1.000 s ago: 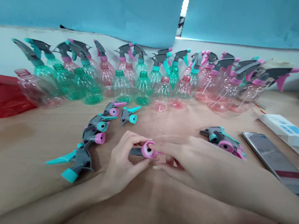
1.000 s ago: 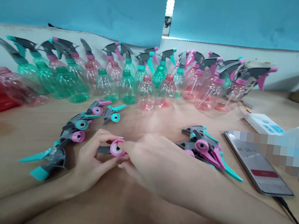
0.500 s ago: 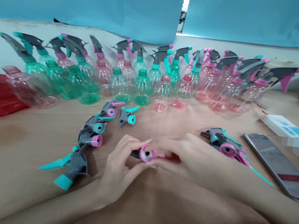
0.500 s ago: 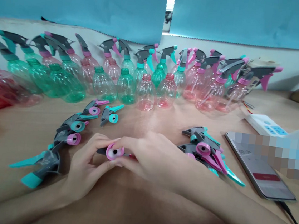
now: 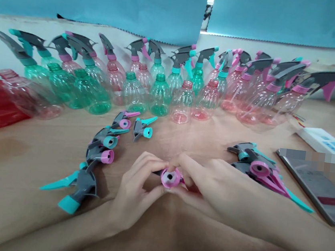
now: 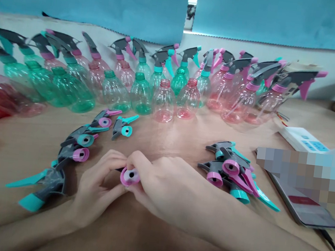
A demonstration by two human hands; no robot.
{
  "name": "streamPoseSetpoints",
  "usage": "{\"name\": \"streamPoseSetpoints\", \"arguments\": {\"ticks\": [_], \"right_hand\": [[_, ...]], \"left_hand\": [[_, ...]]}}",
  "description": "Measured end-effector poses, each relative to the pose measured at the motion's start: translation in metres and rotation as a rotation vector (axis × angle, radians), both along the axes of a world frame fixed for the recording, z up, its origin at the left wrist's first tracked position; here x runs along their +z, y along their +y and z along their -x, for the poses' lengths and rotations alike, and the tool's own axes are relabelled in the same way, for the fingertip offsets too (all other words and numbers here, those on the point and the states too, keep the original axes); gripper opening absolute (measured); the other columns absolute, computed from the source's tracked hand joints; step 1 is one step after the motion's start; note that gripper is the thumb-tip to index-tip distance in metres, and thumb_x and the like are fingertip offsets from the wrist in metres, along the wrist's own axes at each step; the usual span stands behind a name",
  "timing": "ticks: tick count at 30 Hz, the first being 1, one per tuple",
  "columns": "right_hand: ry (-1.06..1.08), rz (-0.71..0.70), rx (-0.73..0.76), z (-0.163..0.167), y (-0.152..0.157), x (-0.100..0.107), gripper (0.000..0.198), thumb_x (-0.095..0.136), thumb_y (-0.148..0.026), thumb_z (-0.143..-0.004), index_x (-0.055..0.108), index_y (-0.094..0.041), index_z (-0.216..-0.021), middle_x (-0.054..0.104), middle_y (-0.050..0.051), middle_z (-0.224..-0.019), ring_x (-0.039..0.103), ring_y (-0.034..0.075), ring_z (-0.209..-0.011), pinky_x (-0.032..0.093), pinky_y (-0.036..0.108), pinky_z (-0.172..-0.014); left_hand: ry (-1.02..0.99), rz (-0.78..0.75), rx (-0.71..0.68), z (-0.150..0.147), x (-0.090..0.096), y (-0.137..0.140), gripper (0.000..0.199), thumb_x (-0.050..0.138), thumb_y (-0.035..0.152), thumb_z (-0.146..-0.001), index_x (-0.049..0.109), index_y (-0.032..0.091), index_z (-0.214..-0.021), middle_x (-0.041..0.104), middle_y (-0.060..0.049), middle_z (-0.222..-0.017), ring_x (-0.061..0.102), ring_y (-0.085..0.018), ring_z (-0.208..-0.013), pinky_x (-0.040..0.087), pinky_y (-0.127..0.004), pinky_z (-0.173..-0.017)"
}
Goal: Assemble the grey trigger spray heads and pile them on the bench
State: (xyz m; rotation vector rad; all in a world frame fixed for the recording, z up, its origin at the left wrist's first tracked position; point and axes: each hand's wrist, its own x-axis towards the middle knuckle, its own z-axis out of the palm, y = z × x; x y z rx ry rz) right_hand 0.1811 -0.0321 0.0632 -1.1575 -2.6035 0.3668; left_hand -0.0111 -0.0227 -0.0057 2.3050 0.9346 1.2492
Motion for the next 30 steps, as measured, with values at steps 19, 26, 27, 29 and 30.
{"name": "streamPoseSetpoints", "arguments": {"ticks": [19, 26, 27, 29, 30], "right_hand": [[-0.112, -0.151, 0.044, -0.001, -0.003, -0.002, 0.008, 0.048, -0.025, -0.081, 0.044, -0.021, -0.076, 0.045, -0.006, -0.050, 0.038, 0.011, -0.039, 0.011, 0.027, -0.040], [-0.054, -0.202, 0.052, 0.002, -0.004, -0.003, 0.006, 0.053, -0.021, -0.079, 0.048, -0.021, -0.075, 0.046, -0.007, -0.049, 0.035, 0.010, -0.037, 0.012, 0.026, -0.038], [-0.043, -0.204, 0.049, 0.003, -0.004, -0.005, 0.006, 0.052, -0.021, -0.080, 0.049, -0.021, -0.075, 0.046, -0.007, -0.049, 0.036, 0.011, -0.038, 0.013, 0.026, -0.039], [-0.019, -0.190, 0.035, 0.003, -0.003, -0.009, 0.006, 0.052, -0.022, -0.082, 0.049, -0.020, -0.078, 0.047, -0.007, -0.052, 0.039, 0.011, -0.040, 0.014, 0.026, -0.040], [-0.004, -0.179, 0.030, 0.003, -0.002, -0.011, 0.005, 0.053, -0.022, -0.082, 0.049, -0.020, -0.079, 0.048, -0.007, -0.053, 0.040, 0.011, -0.041, 0.015, 0.026, -0.040]], "left_hand": [[0.065, -0.005, -0.078, 0.000, 0.003, -0.004, 0.011, 0.057, 0.011, -0.082, 0.055, 0.020, -0.088, 0.060, -0.003, -0.082, 0.055, -0.018, -0.079, 0.047, -0.031, -0.070], [0.092, 0.001, -0.084, 0.001, 0.004, -0.003, 0.009, 0.054, 0.012, -0.085, 0.056, 0.018, -0.093, 0.059, -0.004, -0.085, 0.053, -0.018, -0.080, 0.046, -0.031, -0.072], [0.089, 0.003, -0.076, 0.001, 0.004, -0.002, 0.011, 0.054, 0.012, -0.086, 0.056, 0.017, -0.095, 0.059, -0.004, -0.086, 0.053, -0.018, -0.081, 0.046, -0.031, -0.072], [0.066, 0.003, -0.061, 0.001, 0.003, -0.001, 0.013, 0.056, 0.014, -0.086, 0.056, 0.015, -0.099, 0.059, -0.005, -0.087, 0.054, -0.018, -0.083, 0.046, -0.031, -0.073], [0.054, 0.003, -0.059, 0.002, 0.002, 0.000, 0.014, 0.057, 0.014, -0.085, 0.056, 0.015, -0.099, 0.059, -0.005, -0.087, 0.054, -0.018, -0.083, 0.046, -0.031, -0.073]]}}
